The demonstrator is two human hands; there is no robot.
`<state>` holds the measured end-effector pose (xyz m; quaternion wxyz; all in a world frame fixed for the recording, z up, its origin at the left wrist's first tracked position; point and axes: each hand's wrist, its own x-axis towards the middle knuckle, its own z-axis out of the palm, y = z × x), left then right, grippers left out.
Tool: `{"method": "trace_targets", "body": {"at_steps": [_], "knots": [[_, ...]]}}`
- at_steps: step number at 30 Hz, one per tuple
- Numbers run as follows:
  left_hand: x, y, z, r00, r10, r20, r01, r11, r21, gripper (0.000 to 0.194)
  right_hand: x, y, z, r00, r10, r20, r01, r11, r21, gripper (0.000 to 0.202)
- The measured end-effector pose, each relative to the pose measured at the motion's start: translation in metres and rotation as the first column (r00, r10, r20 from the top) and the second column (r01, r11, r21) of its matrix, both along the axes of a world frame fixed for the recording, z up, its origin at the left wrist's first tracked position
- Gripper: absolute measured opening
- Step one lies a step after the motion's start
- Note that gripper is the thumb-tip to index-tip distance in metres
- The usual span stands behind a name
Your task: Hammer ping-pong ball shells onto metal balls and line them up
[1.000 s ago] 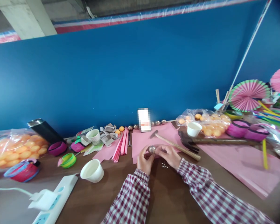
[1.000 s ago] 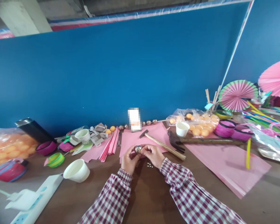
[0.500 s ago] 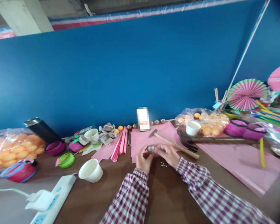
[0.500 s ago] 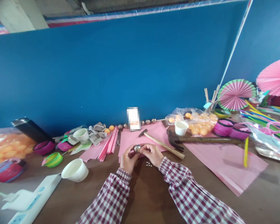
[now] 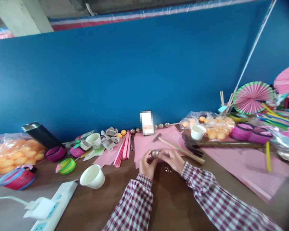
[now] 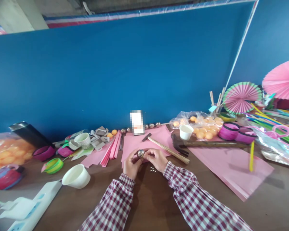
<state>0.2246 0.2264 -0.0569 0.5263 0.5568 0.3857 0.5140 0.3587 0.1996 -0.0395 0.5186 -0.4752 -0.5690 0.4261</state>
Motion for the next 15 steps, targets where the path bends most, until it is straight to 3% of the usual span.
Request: {"method": "trace_targets", "body": {"at_steps": [15], "knots": [[-0.0009,0.0001,-0.0011,1.000,0.010,-0.016,-0.009,1.000,0.023,0.046,0.0016,0.0040,-0.0085,0.999,-0.047,0.021,0.048,0.998,-0.039,0.022]]}}
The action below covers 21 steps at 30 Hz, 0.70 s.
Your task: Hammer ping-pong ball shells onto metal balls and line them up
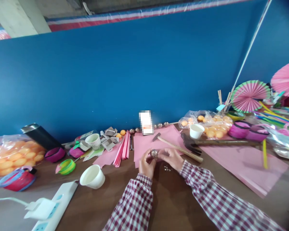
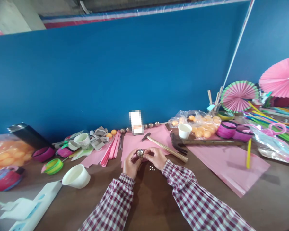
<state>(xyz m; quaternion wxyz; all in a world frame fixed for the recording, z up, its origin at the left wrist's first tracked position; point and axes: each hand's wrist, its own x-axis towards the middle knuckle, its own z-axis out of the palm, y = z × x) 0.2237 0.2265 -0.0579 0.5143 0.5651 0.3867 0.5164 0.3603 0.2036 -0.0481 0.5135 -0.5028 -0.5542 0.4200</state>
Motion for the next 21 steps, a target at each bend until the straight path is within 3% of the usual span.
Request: {"method": "trace_targets", "body": {"at_steps": [4,8,15,21], "knots": [[0.001,0.000,0.000,1.000,-0.010,-0.009,0.010,1.000,-0.020,0.044,-0.002,0.000,0.003,0.995,-0.036,-0.090,0.036,0.999,0.000,0.027],[0.000,0.001,-0.003,1.000,-0.011,-0.019,0.011,1.000,0.000,0.045,-0.004,-0.001,0.007,0.994,-0.079,-0.073,0.079,0.997,-0.006,0.031],[0.000,0.004,-0.012,0.999,0.000,-0.045,0.001,1.000,0.010,0.047,-0.006,0.001,0.002,0.987,-0.044,-0.155,0.038,0.998,-0.040,0.033],[0.001,0.000,-0.006,1.000,-0.018,-0.024,0.018,1.000,0.016,0.045,-0.008,0.000,0.006,0.987,-0.079,-0.141,0.076,0.997,-0.030,0.032]]}}
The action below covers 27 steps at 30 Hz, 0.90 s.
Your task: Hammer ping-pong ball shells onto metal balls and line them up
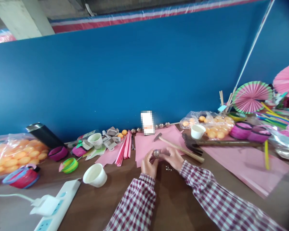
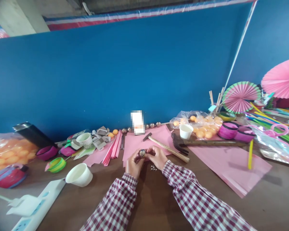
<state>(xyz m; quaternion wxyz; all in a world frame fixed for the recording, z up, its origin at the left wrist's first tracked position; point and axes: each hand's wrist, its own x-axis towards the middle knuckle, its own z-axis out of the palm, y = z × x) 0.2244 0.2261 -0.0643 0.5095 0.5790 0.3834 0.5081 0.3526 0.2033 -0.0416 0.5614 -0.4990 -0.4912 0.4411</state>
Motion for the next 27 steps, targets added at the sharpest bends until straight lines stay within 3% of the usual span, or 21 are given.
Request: {"method": "trace_targets", "body": {"at_steps": [7,17,23,27], "knots": [[-0.002,-0.001,0.012,1.000,0.001,0.021,0.000,1.000,-0.013,0.042,0.001,-0.003,0.008,0.996,-0.008,0.089,0.003,0.999,0.050,0.026],[-0.001,0.006,0.002,0.978,-0.030,0.208,0.067,0.983,-0.171,0.038,-0.001,-0.004,0.002,0.988,0.021,0.150,-0.046,0.986,0.161,0.024],[0.000,0.002,0.011,0.966,-0.004,0.260,0.080,0.955,-0.284,0.038,-0.003,-0.007,0.002,0.958,-0.013,0.286,-0.056,0.971,0.231,0.031],[0.000,0.001,0.014,0.947,-0.023,0.320,0.129,0.941,-0.314,0.036,-0.003,-0.008,0.005,0.962,-0.015,0.272,-0.048,0.974,0.223,0.032]]}}
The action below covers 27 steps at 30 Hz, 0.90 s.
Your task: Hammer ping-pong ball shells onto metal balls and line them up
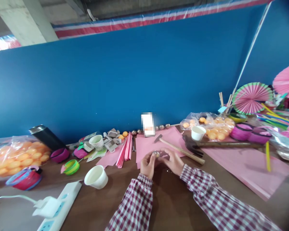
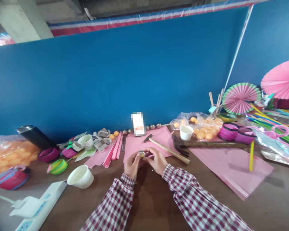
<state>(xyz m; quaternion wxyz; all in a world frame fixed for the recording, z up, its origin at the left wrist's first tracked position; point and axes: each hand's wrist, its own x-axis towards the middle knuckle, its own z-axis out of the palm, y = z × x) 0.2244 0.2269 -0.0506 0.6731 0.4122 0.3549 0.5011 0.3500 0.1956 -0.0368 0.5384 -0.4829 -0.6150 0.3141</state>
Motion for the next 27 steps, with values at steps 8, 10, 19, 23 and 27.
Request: {"method": "trace_targets", "body": {"at_steps": [8,10,19,23,27], "knots": [[0.000,-0.005,0.011,0.994,0.009,0.113,0.001,0.996,-0.085,0.033,0.003,0.002,0.006,0.988,0.080,-0.132,-0.087,0.995,-0.050,0.033],[0.000,-0.007,0.014,0.990,-0.010,0.143,0.021,0.997,-0.075,0.031,0.004,0.002,0.006,0.992,0.075,-0.105,-0.080,0.996,-0.042,0.034],[0.000,-0.009,0.014,0.984,-0.039,0.176,0.048,0.998,-0.047,0.029,0.002,0.001,0.000,0.998,0.057,0.004,-0.057,0.998,-0.004,0.036],[0.000,-0.004,0.013,0.981,-0.004,0.195,0.017,0.998,-0.064,0.028,0.009,0.003,0.007,0.995,0.060,0.075,-0.061,0.998,0.011,0.033],[-0.007,0.007,0.013,0.951,0.119,0.287,-0.087,0.989,-0.122,0.026,0.029,0.008,0.007,0.951,-0.170,0.260,0.168,0.985,0.027,0.029]]}}
